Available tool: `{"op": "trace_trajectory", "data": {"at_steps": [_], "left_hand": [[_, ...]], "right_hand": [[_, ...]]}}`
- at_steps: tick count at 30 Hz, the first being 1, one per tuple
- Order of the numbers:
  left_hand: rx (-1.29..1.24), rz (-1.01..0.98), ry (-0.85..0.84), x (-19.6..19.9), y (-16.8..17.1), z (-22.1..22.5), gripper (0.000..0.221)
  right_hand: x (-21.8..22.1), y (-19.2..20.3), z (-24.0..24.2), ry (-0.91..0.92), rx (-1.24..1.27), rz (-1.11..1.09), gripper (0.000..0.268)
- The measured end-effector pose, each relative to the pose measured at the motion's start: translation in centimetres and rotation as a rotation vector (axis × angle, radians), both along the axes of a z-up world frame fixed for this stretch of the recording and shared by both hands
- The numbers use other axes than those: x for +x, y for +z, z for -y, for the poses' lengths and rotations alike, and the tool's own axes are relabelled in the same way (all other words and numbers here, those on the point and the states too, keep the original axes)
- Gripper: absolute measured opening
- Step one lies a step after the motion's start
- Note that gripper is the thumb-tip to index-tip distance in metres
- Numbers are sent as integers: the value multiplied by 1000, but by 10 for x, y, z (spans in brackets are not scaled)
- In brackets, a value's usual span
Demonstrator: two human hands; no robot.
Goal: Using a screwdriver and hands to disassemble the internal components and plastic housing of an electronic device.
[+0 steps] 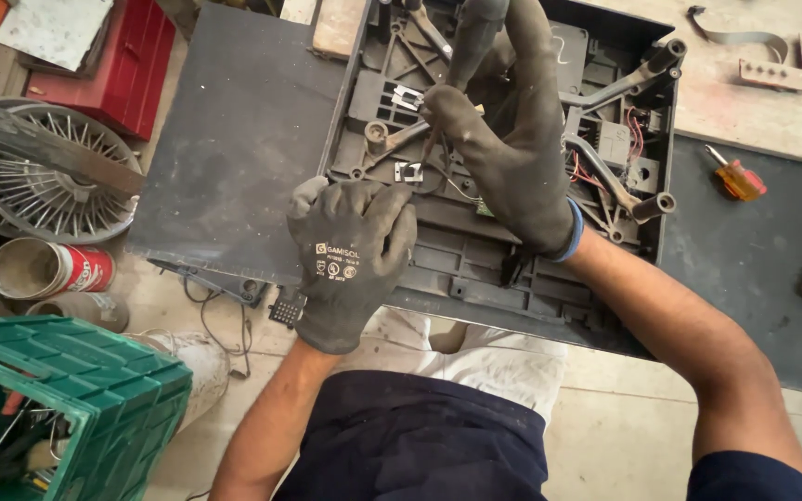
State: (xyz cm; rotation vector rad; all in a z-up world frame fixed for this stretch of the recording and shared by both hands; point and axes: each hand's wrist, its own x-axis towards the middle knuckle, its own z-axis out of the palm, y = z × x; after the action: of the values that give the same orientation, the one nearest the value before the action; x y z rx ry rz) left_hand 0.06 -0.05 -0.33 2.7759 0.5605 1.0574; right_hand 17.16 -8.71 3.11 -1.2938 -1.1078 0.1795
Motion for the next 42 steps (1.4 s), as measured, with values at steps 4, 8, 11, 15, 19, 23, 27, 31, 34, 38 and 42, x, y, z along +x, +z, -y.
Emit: {"op": "trace_trajectory", "data": {"at_steps": [4, 8, 11, 15, 19, 23, 27, 31, 34, 38, 42], "left_hand": [[-4, -11, 4, -1, 1, 1, 11], [2, -29, 12, -1, -2, 1, 11], [-10, -10, 5, 0, -4, 0, 11], [-107, 1, -64, -1, 1, -2, 13], [-134, 46, -48, -2, -4, -3, 12], [-166, 290, -134, -1, 7, -13, 9], [-72, 223, -109, 8, 55, -30, 17], [-198, 75, -303, 33, 70, -45, 51], [-781, -226, -481, 45, 62, -52, 52], [-638, 1, -616, 68, 54, -55, 21], [-689, 120, -714, 72, 35, -56, 22]], "right_hand": [[10, -10, -1, 91, 32, 87, 77], [12, -6, -1, 62, -41, 210, 74], [12, -1, -3, 41, -43, 359, 75], [0, 21, 2, -46, -57, 550, 76], [-14, 58, -7, -111, 50, 561, 35], [-13, 80, -3, -118, -54, 592, 25], [-8, 88, 0, -130, -168, 508, 23], [-7, 97, 1, -22, -194, 343, 25], [4, 93, 4, -121, -162, 485, 29], [10, 95, 3, -21, -230, 266, 30], [11, 96, 3, -28, -214, 439, 32]]}}
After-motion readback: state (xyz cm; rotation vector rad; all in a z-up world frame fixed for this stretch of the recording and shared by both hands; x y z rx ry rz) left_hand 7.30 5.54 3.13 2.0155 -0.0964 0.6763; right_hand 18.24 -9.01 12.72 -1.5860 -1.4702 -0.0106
